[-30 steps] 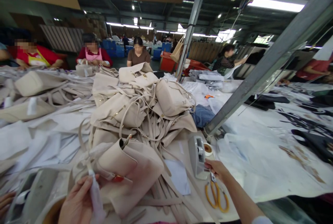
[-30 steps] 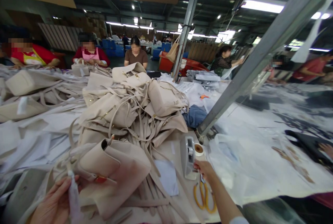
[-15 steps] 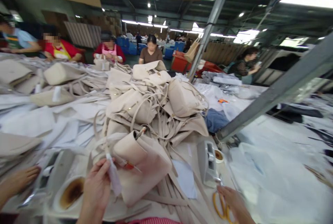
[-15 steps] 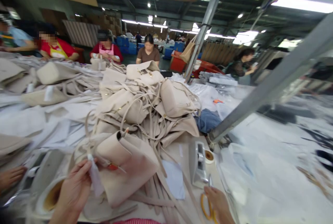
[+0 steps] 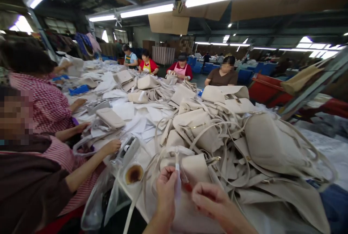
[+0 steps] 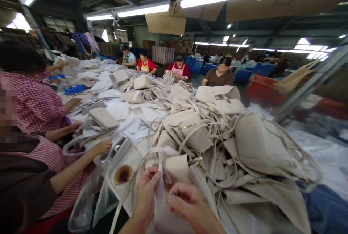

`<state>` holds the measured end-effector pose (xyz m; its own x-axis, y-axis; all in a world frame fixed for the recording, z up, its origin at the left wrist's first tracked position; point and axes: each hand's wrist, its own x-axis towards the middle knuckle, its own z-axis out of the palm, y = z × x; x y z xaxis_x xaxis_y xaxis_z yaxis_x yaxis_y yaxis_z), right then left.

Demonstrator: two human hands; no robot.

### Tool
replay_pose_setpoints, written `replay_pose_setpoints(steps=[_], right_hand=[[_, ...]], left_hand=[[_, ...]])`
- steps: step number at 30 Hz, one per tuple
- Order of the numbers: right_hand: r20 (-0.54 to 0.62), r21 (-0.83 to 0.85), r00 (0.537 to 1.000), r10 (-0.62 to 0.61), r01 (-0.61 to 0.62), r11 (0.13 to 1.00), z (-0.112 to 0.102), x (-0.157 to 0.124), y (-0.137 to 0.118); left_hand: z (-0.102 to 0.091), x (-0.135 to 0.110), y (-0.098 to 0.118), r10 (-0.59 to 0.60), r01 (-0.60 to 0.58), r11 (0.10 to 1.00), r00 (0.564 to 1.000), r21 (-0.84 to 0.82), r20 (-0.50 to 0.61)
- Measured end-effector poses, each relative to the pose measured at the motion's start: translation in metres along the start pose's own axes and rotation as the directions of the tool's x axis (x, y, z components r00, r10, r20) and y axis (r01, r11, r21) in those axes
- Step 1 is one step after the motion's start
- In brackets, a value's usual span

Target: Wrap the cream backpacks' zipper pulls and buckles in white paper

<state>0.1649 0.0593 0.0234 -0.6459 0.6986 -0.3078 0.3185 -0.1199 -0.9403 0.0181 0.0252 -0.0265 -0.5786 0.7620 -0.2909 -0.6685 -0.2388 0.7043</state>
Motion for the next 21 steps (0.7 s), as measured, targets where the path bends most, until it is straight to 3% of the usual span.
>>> replay_pose_setpoints(steps=[2, 4, 9, 12, 16, 18, 21], right_hand=[[-0.004, -0.119, 0.997, -0.079, 0.078, 0.99, 0.013, 0.031, -0.029], [-0.048, -0.223, 0.995, -0.084, 0.072, 0.972, 0.021, 0.054, -0.04], [-0.131, -0.482, 0.989, -0.063, -0.008, 0.876, 0.023, 0.075, -0.027], [-0.132, -0.634, 0.98, -0.146, 0.029, 0.773, 0.022, 0.076, -0.026], [-0.125, -0.651, 0.978, -0.17, 0.048, 0.758, 0.02, 0.078, -0.028], [-0.119, -0.622, 0.975, -0.19, 0.076, 0.78, 0.017, 0.077, -0.026], [-0.078, -0.451, 0.991, -0.111, 0.064, 0.89, 0.015, 0.074, -0.02]], left_hand=[[-0.004, 0.0, -0.005, 0.04, -0.04, 0.999, 0.999, 0.017, 0.005], [-0.008, 0.002, -0.011, 0.071, -0.072, 0.997, 0.997, 0.037, 0.027], [-0.019, 0.001, -0.022, 0.24, -0.241, 0.946, 0.97, 0.216, 0.034], [-0.027, -0.001, -0.022, 0.407, -0.388, 0.815, 0.912, 0.43, 0.051], [-0.033, -0.001, -0.014, 0.537, -0.533, 0.572, 0.818, 0.624, 0.207], [-0.031, -0.001, -0.006, 0.488, -0.507, 0.574, 0.842, 0.643, 0.23], [-0.022, -0.002, 0.007, 0.247, -0.263, 0.791, 0.963, 0.553, 0.104]])
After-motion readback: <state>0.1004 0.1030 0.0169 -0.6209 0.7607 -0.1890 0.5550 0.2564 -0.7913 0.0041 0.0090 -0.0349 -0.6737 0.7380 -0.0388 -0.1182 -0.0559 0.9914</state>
